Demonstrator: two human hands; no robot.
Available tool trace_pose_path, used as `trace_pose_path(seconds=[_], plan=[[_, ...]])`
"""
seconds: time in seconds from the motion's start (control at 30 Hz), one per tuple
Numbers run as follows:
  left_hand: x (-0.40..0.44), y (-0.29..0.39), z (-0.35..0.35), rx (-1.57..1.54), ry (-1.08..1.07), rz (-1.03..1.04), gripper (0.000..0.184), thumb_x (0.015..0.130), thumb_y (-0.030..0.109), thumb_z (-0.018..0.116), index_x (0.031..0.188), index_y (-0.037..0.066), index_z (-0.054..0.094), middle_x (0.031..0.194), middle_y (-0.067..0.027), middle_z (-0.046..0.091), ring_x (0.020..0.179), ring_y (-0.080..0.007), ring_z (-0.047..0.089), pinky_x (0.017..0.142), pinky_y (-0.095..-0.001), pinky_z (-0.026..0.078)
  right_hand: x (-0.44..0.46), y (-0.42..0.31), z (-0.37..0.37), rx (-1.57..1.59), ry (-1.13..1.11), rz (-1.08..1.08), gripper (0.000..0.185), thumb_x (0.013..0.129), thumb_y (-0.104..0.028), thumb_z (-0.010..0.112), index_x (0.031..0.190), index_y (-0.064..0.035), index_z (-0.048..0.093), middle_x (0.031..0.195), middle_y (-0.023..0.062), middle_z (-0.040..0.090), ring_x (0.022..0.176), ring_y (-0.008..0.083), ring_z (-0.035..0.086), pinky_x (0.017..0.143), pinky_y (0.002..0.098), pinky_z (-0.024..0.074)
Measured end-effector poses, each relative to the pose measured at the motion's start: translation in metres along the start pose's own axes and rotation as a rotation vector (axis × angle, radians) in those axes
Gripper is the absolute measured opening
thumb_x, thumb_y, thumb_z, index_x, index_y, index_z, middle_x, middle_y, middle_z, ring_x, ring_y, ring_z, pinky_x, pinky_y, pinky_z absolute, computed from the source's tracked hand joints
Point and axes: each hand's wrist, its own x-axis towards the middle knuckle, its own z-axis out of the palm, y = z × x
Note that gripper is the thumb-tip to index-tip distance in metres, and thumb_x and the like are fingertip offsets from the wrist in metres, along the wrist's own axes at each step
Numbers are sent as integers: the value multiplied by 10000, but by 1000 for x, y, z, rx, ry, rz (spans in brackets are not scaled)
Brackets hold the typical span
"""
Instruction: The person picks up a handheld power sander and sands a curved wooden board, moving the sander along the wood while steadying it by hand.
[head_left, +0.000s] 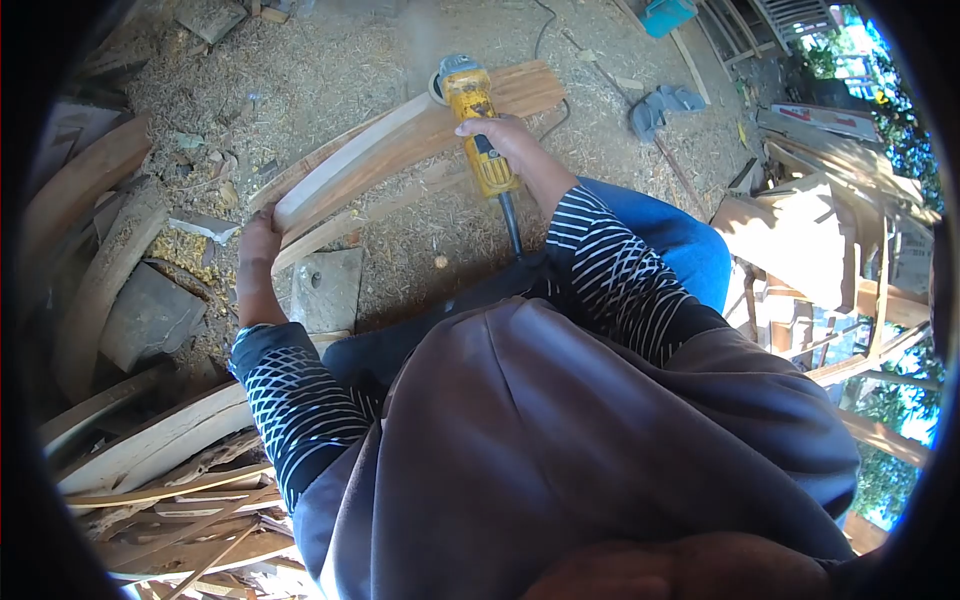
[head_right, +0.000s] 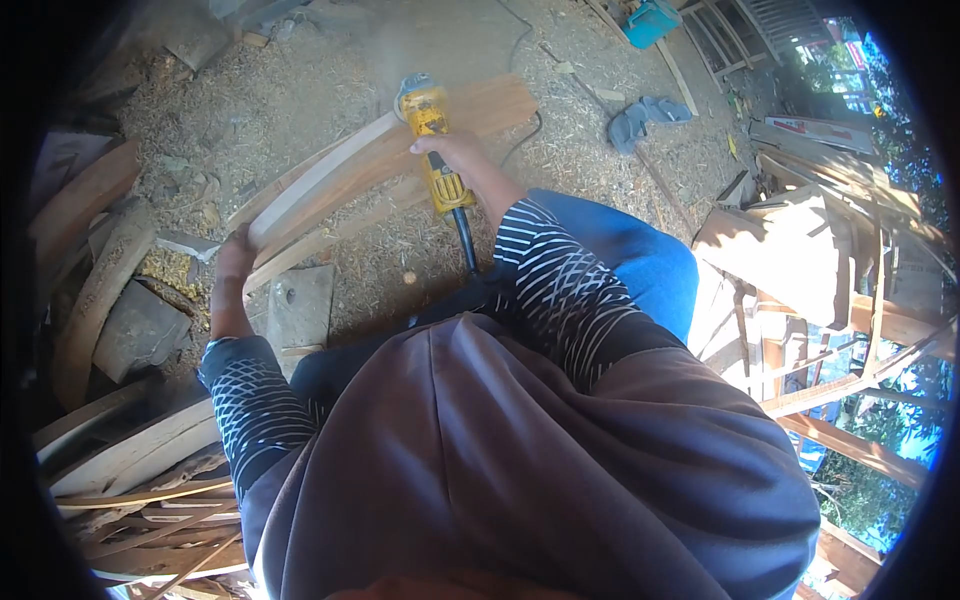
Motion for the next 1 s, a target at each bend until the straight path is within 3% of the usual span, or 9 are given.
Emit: trace_pose_path(seconds=[0.23,0.3,0.43,0.6,0.77,1.0], plan=[[3,-2,2,30,-15,-12,443,767,71,517,1208,110,514,1058,-171,590,958,-338,584,833,-427,472,-2,-18,-22,81,43,2,556,607,-249,781,1020,49,557,830,126,602,672,224,617,587,355,512],[5,1,2,5,-19,-18,457,761,58,528,1213,127,512,1047,-171,592,952,-336,586,827,-425,473,-11,-23,-17,89,-13,-12,491,636,-201,750,1031,35,577,908,151,610,778,242,611,666,351,499],[9,-1,2,23,-29,9,459,759,51,529,1206,155,519,1041,-162,592,942,-335,587,821,-423,474,-30,-23,16,14,-54,-57,505,628,-201,755,1038,34,576,913,144,611,773,241,611,677,347,499],[9,1,1,41,-6,-4,435,763,50,521,1182,165,534,1029,-145,591,926,-337,586,806,-428,476,-46,-9,52,-126,-261,-43,489,604,-224,772,992,24,609,884,136,641,777,228,625,691,325,494],[9,1,2,41,20,5,423,762,51,514,1173,151,536,1021,-148,591,925,-341,584,802,-434,475,-30,19,56,-257,-242,-128,474,618,-247,771,976,18,607,812,108,620,721,199,604,642,324,486],[9,-1,2,12,-2,48,473,740,19,525,1196,143,510,1054,-155,580,932,-353,581,806,-444,473,-23,17,19,-92,-134,-45,514,625,-214,771,1029,37,574,862,132,617,729,216,612,639,348,495]])
